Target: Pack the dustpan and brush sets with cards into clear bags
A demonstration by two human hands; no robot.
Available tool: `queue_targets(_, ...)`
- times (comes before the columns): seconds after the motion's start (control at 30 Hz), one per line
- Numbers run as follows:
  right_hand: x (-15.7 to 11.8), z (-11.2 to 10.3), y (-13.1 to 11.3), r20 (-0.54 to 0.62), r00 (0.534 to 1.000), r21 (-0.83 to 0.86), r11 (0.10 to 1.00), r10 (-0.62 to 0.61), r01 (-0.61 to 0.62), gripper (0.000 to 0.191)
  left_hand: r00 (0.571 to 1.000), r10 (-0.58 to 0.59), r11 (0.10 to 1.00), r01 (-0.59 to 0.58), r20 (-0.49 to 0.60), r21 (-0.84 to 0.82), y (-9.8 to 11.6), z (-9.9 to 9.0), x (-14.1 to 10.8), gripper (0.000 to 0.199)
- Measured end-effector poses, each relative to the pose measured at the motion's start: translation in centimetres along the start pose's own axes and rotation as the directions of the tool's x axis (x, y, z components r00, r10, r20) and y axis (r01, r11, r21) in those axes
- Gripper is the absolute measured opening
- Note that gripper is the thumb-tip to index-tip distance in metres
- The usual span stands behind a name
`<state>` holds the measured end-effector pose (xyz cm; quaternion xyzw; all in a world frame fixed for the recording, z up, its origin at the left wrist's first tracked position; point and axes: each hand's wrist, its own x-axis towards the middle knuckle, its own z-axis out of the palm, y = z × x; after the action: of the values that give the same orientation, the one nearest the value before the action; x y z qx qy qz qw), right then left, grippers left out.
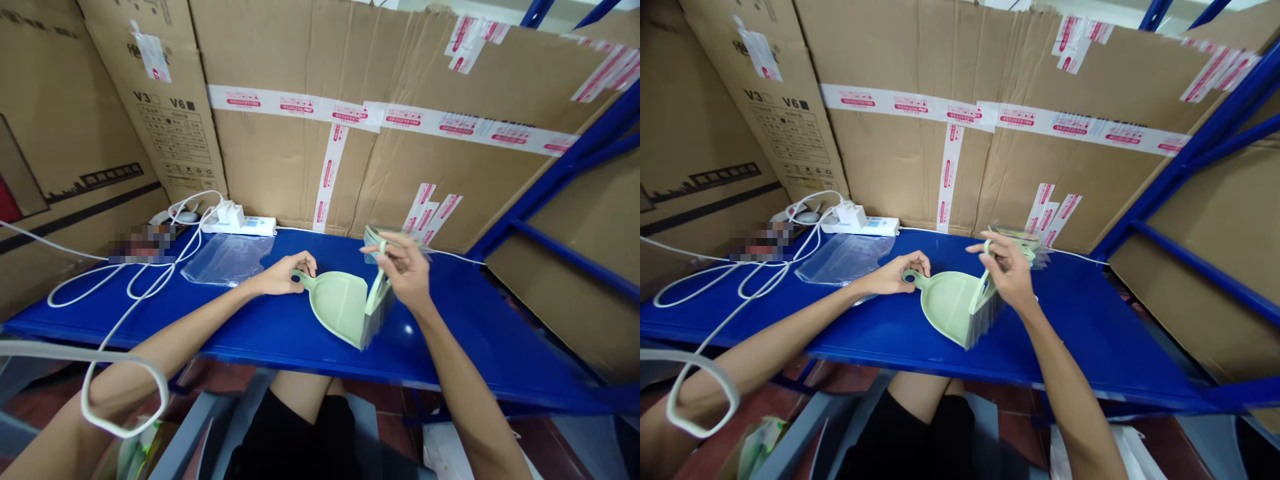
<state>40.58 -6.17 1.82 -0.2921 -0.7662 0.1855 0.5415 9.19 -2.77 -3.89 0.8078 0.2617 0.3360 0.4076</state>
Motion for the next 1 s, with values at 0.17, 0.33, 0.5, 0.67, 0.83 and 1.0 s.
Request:
queue_targets(0.17,-0.9,3.5,0.5,0.447,0.892,-0.159,0.976,-0.062,0.148,0.043,0.996,0.058,0.998,-0.057,0.065,-0.019,-0.1,0.4,0.0,0.05)
queue_targets(0.33,-1.6,5.9,1.2,0.593,0.799,-0.215,0.936,-0.101,0.278,0.042,0.997,0.052,0.997,-0.048,0.066,-0.055,0.3,0.9,0.1,0.047)
queue_targets(0.5,-2.1,7.5,1.7,0.585,0.79,-0.206,0.909,-0.184,0.364,0.036,0.997,0.069,0.997,-0.067,0.04,-0.042,0.6,1.3,0.2,0.038)
queue_targets(0.67,-1.4,6.1,0.9,0.479,0.865,-0.275,0.91,-0.151,0.311,0.034,0.998,0.059,0.994,-0.06,0.023,0.087,0.2,1.2,0.3,0.026)
queue_targets(0.83,-0.6,2.7,1.5,0.392,0.918,-0.347,0.914,-0.063,0.211,0.029,1.0,-0.018,1.0,0.018,0.001,0.0,-0.3,1.0,0.5,0.024)
queue_targets(1.0,-0.7,1.9,3.1,0.35,0.935,-0.418,0.903,0.061,0.098,0.028,0.965,-0.258,0.915,0.226,-0.053,-0.336,-0.5,0.9,0.4,0.028)
